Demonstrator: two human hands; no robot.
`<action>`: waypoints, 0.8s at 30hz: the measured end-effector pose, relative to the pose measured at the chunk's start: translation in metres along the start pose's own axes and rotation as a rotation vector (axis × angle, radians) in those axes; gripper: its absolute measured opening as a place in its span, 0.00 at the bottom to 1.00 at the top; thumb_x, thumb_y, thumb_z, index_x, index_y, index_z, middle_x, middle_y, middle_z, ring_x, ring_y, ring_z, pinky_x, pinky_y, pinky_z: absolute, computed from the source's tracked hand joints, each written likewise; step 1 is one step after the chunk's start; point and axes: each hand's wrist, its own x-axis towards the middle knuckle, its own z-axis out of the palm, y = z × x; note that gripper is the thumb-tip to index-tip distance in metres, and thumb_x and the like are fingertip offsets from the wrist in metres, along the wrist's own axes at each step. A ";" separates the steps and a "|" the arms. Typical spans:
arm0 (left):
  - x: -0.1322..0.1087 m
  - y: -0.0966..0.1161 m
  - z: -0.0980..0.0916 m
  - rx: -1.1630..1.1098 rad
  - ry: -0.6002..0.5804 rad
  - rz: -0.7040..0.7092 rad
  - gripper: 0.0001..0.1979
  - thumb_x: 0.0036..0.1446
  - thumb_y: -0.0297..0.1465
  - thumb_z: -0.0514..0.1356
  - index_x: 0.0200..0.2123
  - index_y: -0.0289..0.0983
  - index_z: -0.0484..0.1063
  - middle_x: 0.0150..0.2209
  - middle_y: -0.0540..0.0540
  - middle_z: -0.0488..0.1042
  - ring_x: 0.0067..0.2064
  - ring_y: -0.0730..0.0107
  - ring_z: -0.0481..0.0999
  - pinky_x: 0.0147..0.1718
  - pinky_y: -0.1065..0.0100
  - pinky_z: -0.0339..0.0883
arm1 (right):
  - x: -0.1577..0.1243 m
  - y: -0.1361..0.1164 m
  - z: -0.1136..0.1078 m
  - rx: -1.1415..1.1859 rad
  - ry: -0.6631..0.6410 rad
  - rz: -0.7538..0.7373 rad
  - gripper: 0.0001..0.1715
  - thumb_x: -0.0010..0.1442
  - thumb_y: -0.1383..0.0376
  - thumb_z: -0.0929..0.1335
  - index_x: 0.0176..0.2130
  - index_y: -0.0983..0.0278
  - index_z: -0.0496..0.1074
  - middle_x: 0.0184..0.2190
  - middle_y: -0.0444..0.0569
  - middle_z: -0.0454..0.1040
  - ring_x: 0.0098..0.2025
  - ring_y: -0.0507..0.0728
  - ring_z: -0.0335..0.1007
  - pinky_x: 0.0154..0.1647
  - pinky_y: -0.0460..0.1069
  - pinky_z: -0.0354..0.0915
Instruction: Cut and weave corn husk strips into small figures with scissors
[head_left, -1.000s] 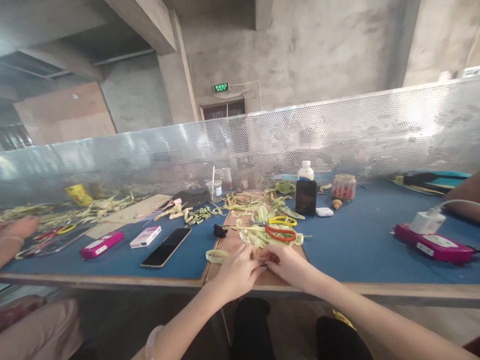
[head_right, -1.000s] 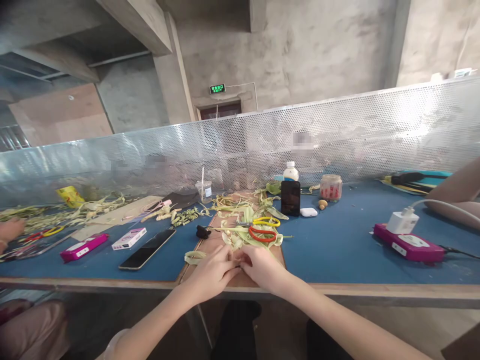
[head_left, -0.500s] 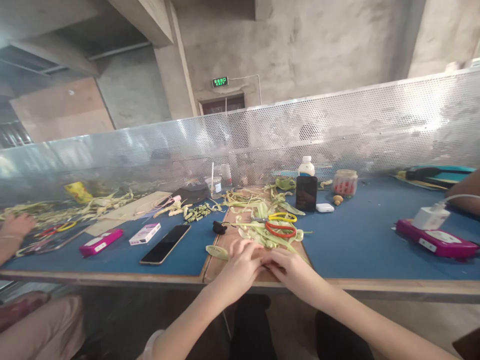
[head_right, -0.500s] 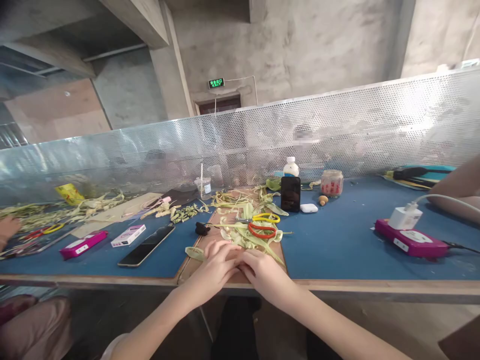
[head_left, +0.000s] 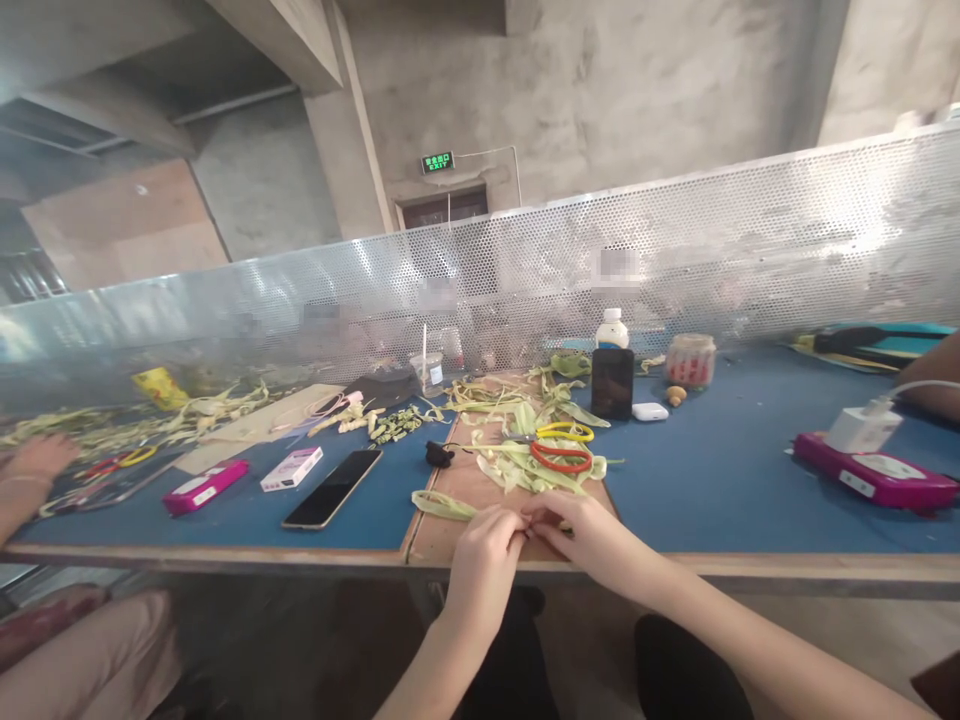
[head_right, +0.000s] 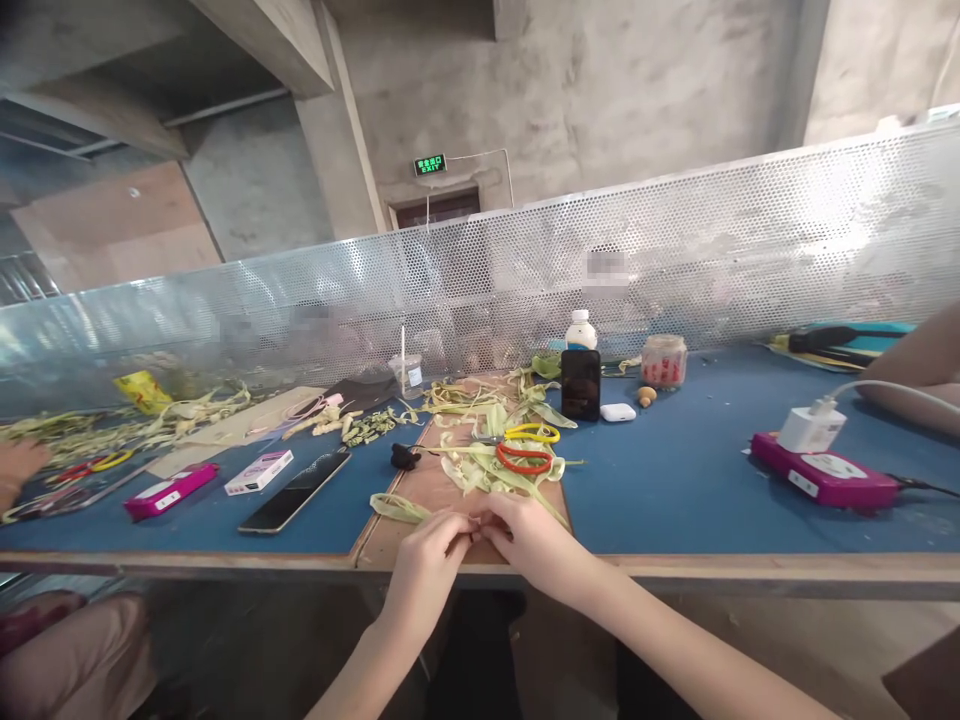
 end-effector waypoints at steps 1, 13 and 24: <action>-0.001 0.001 0.000 -0.001 0.009 0.005 0.08 0.54 0.22 0.53 0.28 0.38 0.69 0.30 0.49 0.74 0.35 0.69 0.73 0.42 0.64 0.67 | 0.000 0.000 0.000 0.001 -0.002 0.005 0.10 0.55 0.72 0.62 0.37 0.63 0.70 0.35 0.47 0.74 0.37 0.54 0.69 0.39 0.48 0.65; -0.010 0.005 0.001 -0.066 0.104 -0.018 0.08 0.54 0.23 0.55 0.30 0.38 0.72 0.30 0.48 0.74 0.36 0.69 0.72 0.35 0.68 0.67 | 0.004 0.002 0.002 0.121 0.016 0.123 0.13 0.55 0.70 0.63 0.41 0.64 0.69 0.34 0.47 0.75 0.36 0.53 0.71 0.39 0.47 0.66; -0.007 0.007 0.010 0.021 0.225 -0.174 0.08 0.56 0.30 0.54 0.40 0.38 0.69 0.33 0.46 0.77 0.34 0.67 0.77 0.32 0.69 0.70 | 0.003 -0.001 -0.003 0.120 -0.011 0.098 0.22 0.54 0.74 0.61 0.49 0.63 0.65 0.35 0.47 0.74 0.37 0.53 0.70 0.42 0.49 0.65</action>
